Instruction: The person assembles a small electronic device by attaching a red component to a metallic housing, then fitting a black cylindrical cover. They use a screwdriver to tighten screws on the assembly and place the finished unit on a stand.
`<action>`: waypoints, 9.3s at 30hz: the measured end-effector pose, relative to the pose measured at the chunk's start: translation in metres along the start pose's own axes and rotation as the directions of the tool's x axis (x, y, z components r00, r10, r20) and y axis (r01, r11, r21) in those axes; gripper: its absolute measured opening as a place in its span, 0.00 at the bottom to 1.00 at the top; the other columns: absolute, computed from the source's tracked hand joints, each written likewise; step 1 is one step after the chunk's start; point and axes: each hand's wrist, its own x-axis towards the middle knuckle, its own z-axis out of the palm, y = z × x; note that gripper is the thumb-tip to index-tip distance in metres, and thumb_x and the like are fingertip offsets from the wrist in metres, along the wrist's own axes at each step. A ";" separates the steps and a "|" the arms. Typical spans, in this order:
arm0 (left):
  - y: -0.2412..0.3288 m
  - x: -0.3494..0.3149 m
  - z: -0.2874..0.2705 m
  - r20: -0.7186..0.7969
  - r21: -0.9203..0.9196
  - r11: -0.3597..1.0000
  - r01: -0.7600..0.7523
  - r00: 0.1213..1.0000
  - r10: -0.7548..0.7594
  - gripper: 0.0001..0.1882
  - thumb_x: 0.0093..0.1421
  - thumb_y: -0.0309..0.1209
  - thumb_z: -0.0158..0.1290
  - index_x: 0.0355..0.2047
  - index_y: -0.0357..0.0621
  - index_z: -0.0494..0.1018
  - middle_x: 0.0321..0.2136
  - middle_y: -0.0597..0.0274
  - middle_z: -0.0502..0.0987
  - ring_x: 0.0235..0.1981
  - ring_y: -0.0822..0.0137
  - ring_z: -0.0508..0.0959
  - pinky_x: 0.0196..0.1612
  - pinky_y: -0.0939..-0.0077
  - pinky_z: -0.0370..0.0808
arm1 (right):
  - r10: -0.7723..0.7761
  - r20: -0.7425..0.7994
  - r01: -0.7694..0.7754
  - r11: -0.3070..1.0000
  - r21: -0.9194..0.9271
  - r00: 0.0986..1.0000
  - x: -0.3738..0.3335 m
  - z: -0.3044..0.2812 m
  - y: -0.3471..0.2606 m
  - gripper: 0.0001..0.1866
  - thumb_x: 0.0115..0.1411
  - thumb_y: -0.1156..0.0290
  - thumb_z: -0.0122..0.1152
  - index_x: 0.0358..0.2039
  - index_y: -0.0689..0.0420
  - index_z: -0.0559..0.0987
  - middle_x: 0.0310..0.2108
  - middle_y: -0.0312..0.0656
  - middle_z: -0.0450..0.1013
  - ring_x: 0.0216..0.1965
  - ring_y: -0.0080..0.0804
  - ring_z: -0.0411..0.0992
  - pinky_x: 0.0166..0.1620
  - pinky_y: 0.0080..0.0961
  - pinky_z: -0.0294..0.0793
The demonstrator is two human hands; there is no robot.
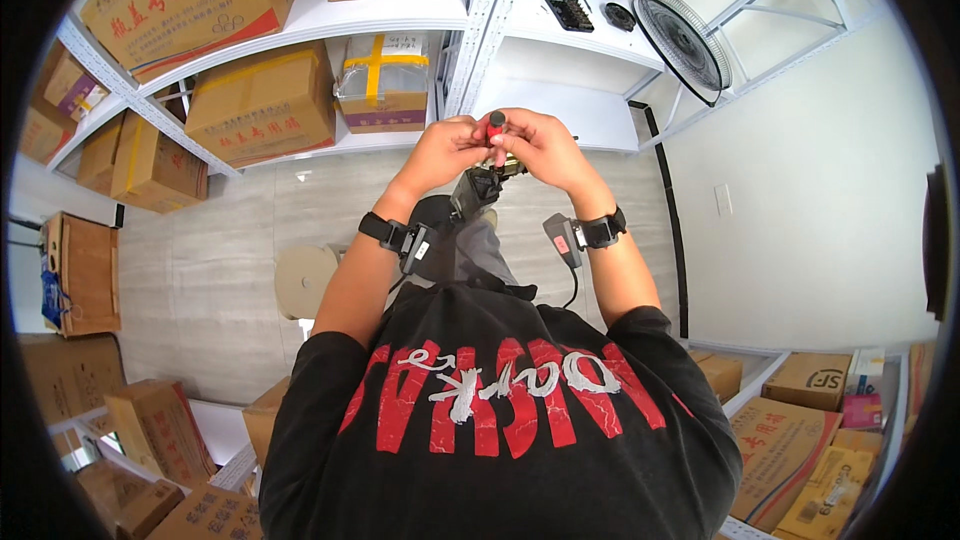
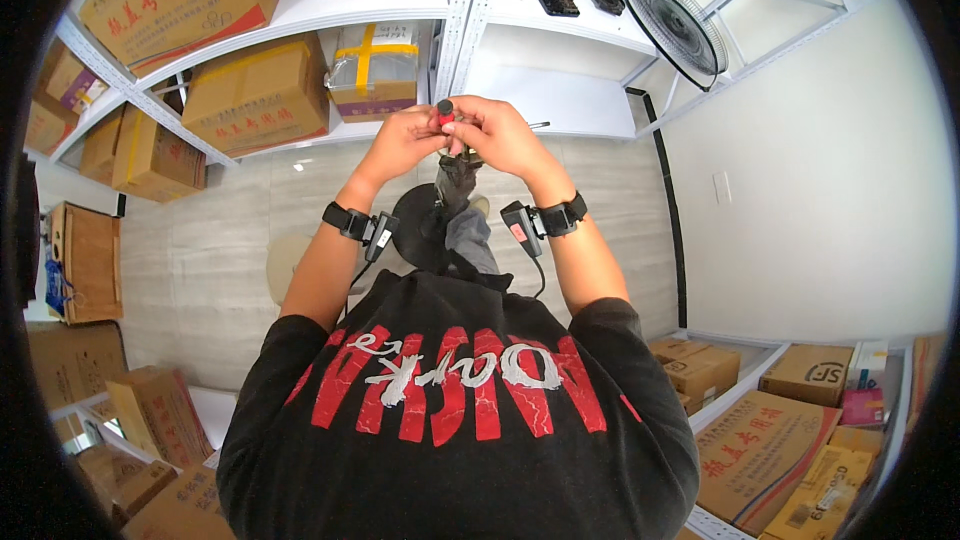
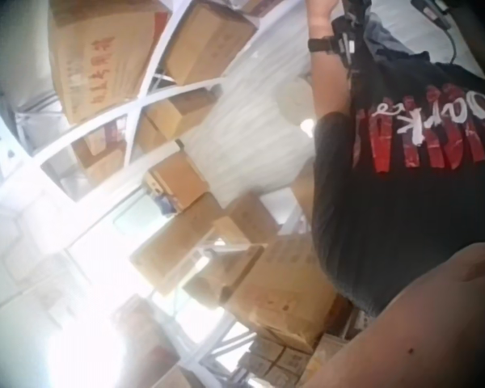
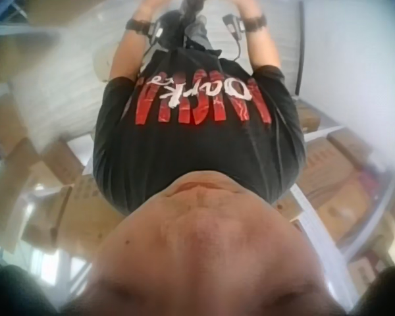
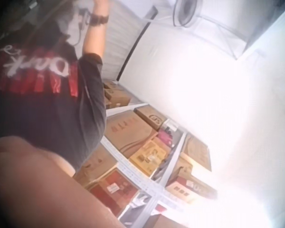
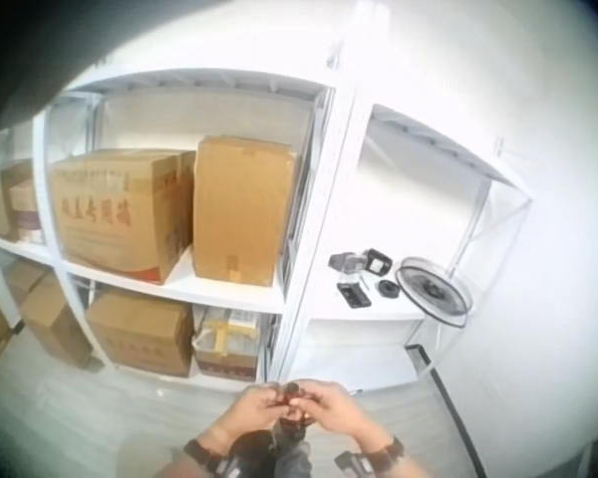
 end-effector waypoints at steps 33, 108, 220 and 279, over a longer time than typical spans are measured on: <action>0.025 -0.004 0.009 -0.147 -0.001 0.999 0.044 0.988 -0.044 0.11 0.56 0.22 0.64 0.39 0.33 0.77 0.33 0.62 0.80 0.38 0.73 0.81 0.42 0.78 0.78 | -0.018 -0.186 -0.040 0.951 -0.306 0.982 0.005 0.004 -0.018 0.12 0.55 0.74 0.71 0.31 0.62 0.74 0.24 0.35 0.74 0.23 0.15 0.69 0.25 0.19 0.68; 0.030 -0.004 0.001 -0.092 0.189 0.978 -0.084 0.990 0.103 0.08 0.54 0.26 0.65 0.31 0.35 0.78 0.29 0.61 0.77 0.28 0.71 0.76 0.32 0.77 0.73 | -0.063 -0.049 0.047 0.962 -0.269 0.997 -0.006 0.004 -0.012 0.09 0.62 0.74 0.62 0.42 0.60 0.80 0.29 0.38 0.78 0.29 0.20 0.73 0.35 0.21 0.73; 0.018 0.001 0.003 -0.093 0.316 0.939 -0.138 0.980 0.176 0.07 0.57 0.26 0.61 0.36 0.37 0.80 0.29 0.57 0.79 0.29 0.64 0.78 0.34 0.72 0.74 | 0.094 -0.123 -0.107 0.989 -0.106 0.988 0.011 0.002 -0.007 0.12 0.63 0.79 0.61 0.47 0.65 0.77 0.38 0.36 0.78 0.35 0.17 0.74 0.37 0.16 0.75; 0.032 -0.003 0.009 -0.111 0.309 0.932 -0.190 0.966 0.234 0.10 0.54 0.25 0.63 0.35 0.34 0.77 0.27 0.59 0.77 0.30 0.66 0.77 0.33 0.74 0.73 | -0.018 -0.319 -0.040 0.984 -0.175 0.948 0.001 0.017 -0.001 0.15 0.50 0.69 0.76 0.25 0.60 0.75 0.16 0.31 0.67 0.19 0.14 0.62 0.23 0.18 0.63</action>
